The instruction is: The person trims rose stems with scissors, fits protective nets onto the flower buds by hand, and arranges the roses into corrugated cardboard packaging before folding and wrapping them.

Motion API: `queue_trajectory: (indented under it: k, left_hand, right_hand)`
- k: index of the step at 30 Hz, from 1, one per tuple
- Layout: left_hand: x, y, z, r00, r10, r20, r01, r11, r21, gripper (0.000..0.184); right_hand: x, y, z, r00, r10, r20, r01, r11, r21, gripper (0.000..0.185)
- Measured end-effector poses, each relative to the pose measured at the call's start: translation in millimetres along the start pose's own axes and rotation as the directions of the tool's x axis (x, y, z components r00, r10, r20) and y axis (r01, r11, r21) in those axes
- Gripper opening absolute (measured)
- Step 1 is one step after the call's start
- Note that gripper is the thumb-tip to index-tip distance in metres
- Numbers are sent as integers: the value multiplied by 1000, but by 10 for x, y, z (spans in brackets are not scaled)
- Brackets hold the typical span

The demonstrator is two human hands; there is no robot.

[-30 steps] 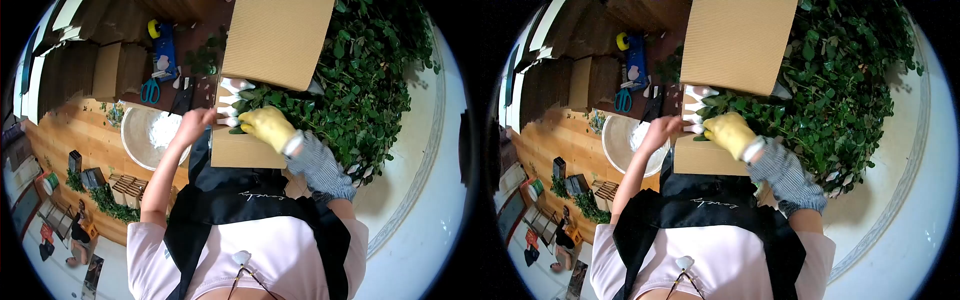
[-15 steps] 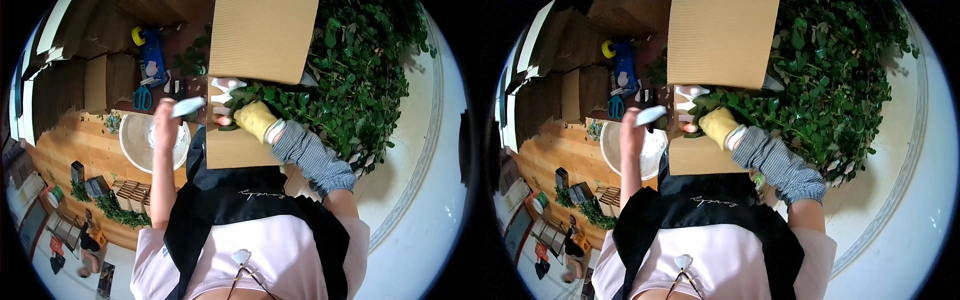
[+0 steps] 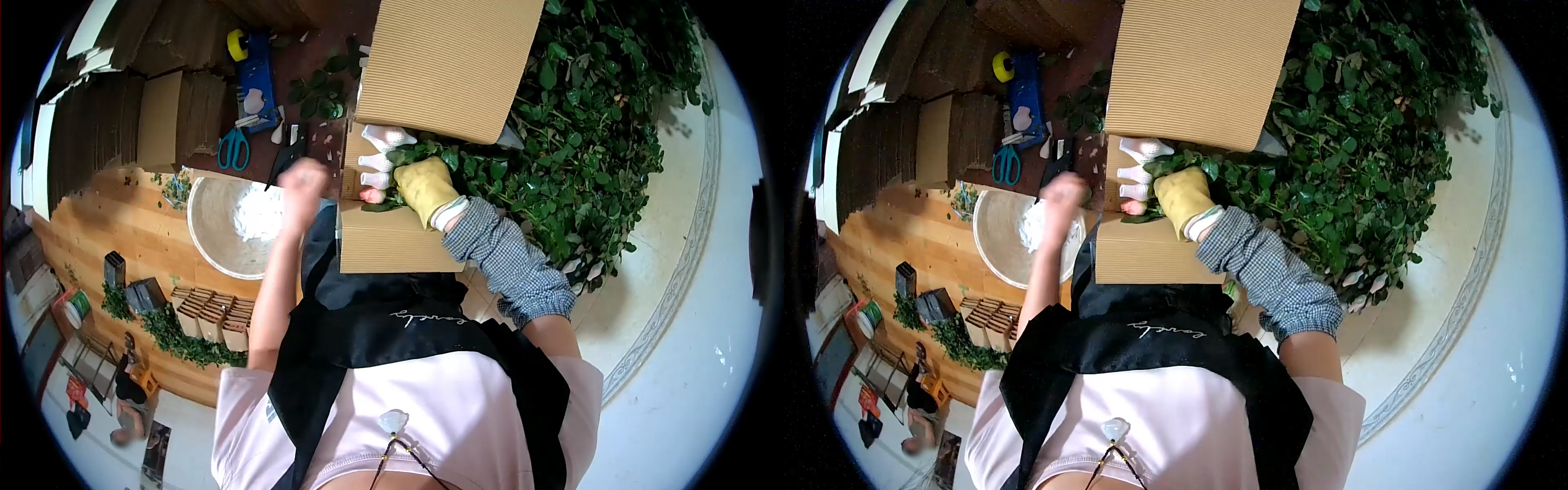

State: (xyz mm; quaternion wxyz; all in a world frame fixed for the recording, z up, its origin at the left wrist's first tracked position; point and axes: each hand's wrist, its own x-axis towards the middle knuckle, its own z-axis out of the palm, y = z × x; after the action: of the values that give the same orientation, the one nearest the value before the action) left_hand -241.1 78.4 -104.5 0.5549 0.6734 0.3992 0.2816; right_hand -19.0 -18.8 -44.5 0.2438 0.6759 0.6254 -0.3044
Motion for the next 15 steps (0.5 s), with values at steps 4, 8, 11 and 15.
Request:
queue_trajectory:
  k: [4,8,11,15]
  left_hand:
    - [197,571,-291,969,-247,14,240,952,192,26]
    - [198,446,253,873,14,488,-197,925,326,17]
    - [260,376,160,873,26,487,-88,990,106,14]
    - [380,149,-614,975,-218,30,219,974,-60,6]
  right_hand:
    - [-11,38,-54,996,-18,83,16,1000,19,18]
    - [-36,-5,36,998,-16,-62,16,1000,-10,13]
    - [-27,-31,102,980,44,-195,-47,999,-7,7]
    - [-111,30,40,999,20,-45,-18,998,60,15]
